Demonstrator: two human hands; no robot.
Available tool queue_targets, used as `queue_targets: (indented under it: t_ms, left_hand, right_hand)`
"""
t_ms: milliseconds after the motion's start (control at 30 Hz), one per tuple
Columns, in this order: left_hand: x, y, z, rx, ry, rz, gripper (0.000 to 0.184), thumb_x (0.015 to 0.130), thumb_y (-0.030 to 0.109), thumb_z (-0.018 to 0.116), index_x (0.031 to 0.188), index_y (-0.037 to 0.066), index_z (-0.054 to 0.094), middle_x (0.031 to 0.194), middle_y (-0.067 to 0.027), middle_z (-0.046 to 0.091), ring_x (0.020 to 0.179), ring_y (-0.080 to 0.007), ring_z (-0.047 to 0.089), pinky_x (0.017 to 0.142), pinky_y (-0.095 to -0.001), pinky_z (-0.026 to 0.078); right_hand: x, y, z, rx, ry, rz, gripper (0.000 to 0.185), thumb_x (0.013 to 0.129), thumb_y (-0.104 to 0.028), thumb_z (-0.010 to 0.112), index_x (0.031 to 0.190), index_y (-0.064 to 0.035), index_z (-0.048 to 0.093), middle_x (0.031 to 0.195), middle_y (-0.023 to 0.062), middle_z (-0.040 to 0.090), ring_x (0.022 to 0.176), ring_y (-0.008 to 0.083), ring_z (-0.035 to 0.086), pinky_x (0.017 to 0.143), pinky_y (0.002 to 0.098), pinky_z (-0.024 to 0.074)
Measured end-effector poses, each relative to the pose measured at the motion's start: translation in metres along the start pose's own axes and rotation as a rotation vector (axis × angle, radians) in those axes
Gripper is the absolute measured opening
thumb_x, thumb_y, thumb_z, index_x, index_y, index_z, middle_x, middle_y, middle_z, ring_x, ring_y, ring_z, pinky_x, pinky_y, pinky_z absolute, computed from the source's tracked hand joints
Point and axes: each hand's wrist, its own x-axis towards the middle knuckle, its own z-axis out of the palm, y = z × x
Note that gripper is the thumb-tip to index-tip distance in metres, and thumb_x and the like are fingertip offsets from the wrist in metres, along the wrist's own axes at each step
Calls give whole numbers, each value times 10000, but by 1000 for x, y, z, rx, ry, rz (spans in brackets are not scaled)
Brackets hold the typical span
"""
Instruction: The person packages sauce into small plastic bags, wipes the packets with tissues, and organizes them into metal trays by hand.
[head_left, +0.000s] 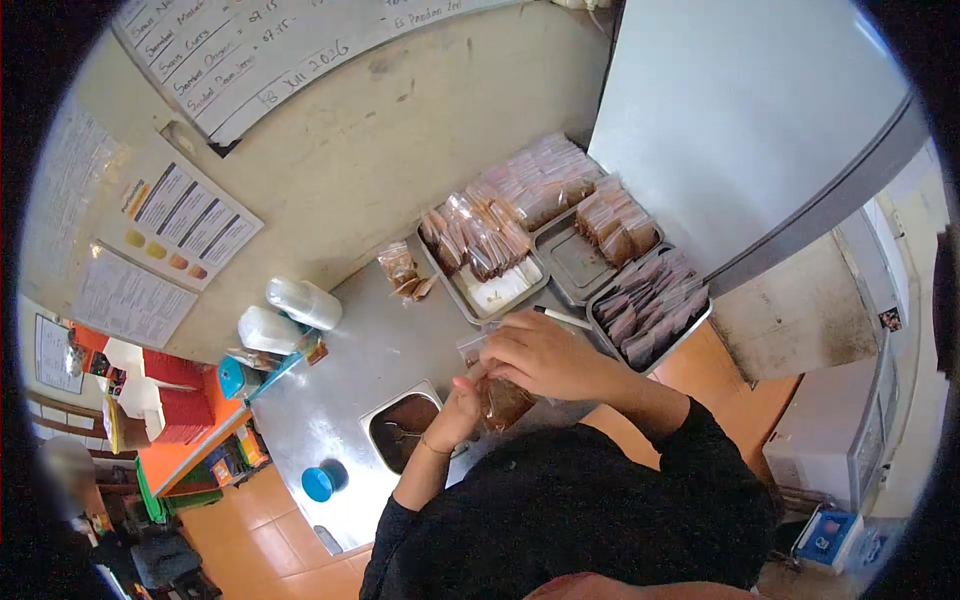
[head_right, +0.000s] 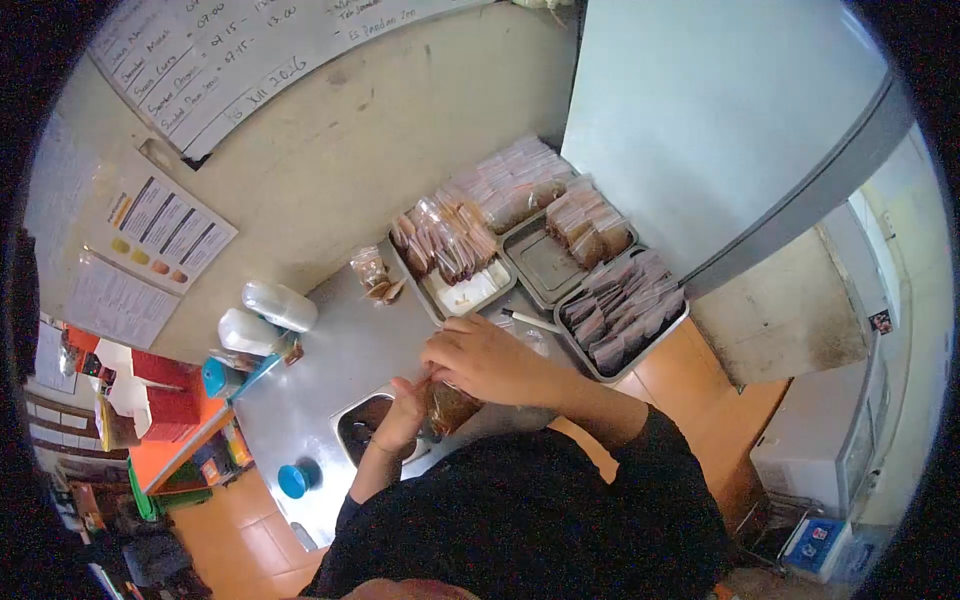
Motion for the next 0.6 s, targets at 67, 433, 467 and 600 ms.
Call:
queue_targets:
  t_ms: [67,433,467,600]
  left_hand:
    - [12,0,0,2,-58,48,1002,866,759,142,1401,-54,377,1354,-165,467,1285,-268,432,1100,-384,310]
    - [46,-39,11,88,-39,234,956,896,741,298,1485,6,140,1341,-177,468,1276,-274,436,1095,-404,300]
    - [47,-41,6,18,30,221,895,924,698,308,1475,6,172,1333,-179,483,1276,-274,441,1095,-405,301]
    - [48,-49,-19,-86,163,216,718,989,567,336,1433,4,295,1322,-184,509,1268,-278,456,1093,-409,309]
  right_hand:
    - [-6,6,5,25,99,6,221,809,-193,699,970,-88,590,975,64,608,958,280,562,857,401,440]
    - [-35,68,-18,147,-180,48,167,843,-164,643,944,-36,605,966,119,607,936,316,556,860,422,445]
    - [-40,84,-24,191,-149,120,162,854,-147,633,968,-35,609,967,124,609,939,310,565,861,412,447]
    - [-58,151,-51,290,27,388,212,908,-91,575,1110,-32,592,1020,136,636,980,272,613,868,387,465]
